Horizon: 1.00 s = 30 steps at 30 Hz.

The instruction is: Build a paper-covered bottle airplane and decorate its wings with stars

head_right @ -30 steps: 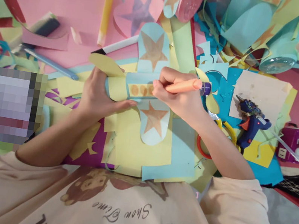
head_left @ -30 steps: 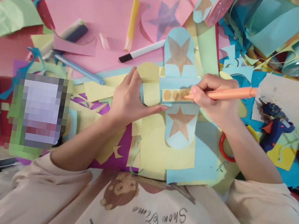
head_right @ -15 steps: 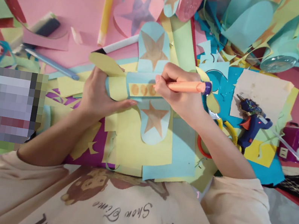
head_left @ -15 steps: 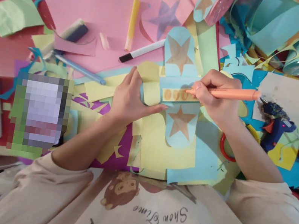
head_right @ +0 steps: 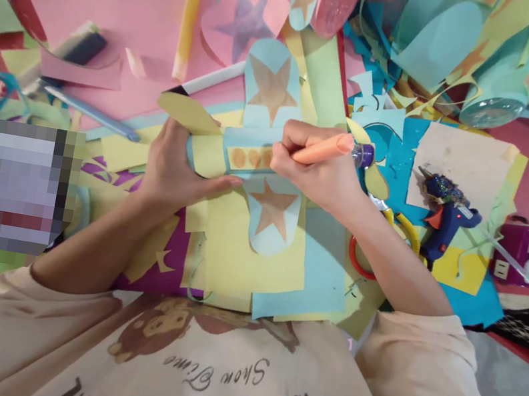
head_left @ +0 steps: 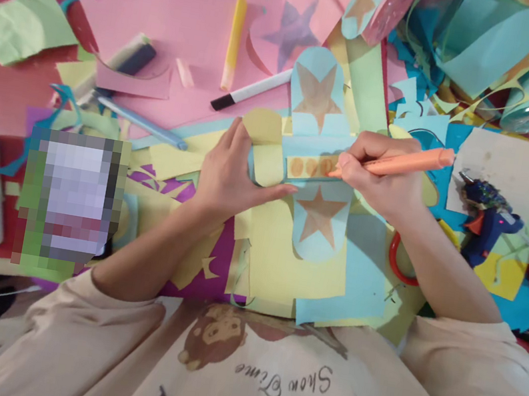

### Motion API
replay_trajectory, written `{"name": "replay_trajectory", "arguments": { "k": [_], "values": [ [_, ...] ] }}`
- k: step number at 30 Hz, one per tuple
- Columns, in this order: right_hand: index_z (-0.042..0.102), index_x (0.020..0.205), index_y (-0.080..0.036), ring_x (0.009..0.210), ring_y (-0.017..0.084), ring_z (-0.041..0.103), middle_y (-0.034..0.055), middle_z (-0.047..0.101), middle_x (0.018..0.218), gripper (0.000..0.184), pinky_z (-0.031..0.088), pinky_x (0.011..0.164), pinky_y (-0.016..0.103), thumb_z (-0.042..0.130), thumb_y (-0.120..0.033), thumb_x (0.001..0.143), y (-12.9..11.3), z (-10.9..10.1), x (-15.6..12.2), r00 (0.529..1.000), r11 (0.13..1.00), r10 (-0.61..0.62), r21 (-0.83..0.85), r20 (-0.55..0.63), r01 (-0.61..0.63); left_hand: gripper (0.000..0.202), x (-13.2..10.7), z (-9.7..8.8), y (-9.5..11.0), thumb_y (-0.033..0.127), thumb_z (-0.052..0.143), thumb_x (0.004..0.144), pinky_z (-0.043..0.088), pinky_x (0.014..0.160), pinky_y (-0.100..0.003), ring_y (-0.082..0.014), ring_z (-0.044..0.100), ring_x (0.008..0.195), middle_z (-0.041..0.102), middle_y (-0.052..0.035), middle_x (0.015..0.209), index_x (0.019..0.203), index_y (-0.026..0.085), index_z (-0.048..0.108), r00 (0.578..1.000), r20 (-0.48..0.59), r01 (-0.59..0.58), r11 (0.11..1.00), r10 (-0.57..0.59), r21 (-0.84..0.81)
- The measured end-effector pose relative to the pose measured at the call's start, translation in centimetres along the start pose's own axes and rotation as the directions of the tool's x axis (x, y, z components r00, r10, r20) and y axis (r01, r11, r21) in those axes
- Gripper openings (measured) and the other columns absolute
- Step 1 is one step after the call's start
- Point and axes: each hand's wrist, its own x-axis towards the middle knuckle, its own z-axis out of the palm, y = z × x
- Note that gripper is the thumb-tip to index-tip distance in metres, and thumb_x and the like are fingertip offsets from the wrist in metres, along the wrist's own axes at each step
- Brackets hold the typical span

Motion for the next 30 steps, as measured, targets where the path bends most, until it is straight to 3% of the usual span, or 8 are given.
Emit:
{"name": "replay_trajectory", "arguments": {
  "k": [11, 30],
  "values": [
    [0.039, 0.055, -0.023, 0.048, 0.010, 0.049, -0.0045, 0.047, 0.051, 0.037, 0.036, 0.047, 0.027, 0.058, -0.027, 0.086, 0.09, 0.16, -0.05, 0.994, 0.999, 0.001, 0.034, -0.107, 0.002, 0.090, -0.06, 0.29, -0.22, 0.081, 0.065, 0.063, 0.049, 0.092, -0.048, -0.0346, 0.059, 0.111, 0.056, -0.0112, 0.118, 0.128, 0.026, 0.038, 0.999, -0.029, -0.027, 0.999, 0.028, 0.035],
    [0.038, 0.055, -0.023, 0.047, 0.010, 0.042, -0.0040, 0.044, 0.050, 0.039, 0.032, 0.043, 0.028, 0.064, -0.029, 0.083, 0.34, -0.15, -0.29, 0.998, 0.999, 0.020, -0.044, -0.052, -0.022, 0.088, -0.19, 0.14, -0.19, 0.084, 0.061, 0.064, 0.049, 0.091, -0.049, -0.0337, 0.059, 0.107, 0.056, -0.0109, 0.115, 0.127, 0.027, 0.040, 0.999, -0.026, -0.018, 1.000, 0.019, 0.023]
  ]
}}
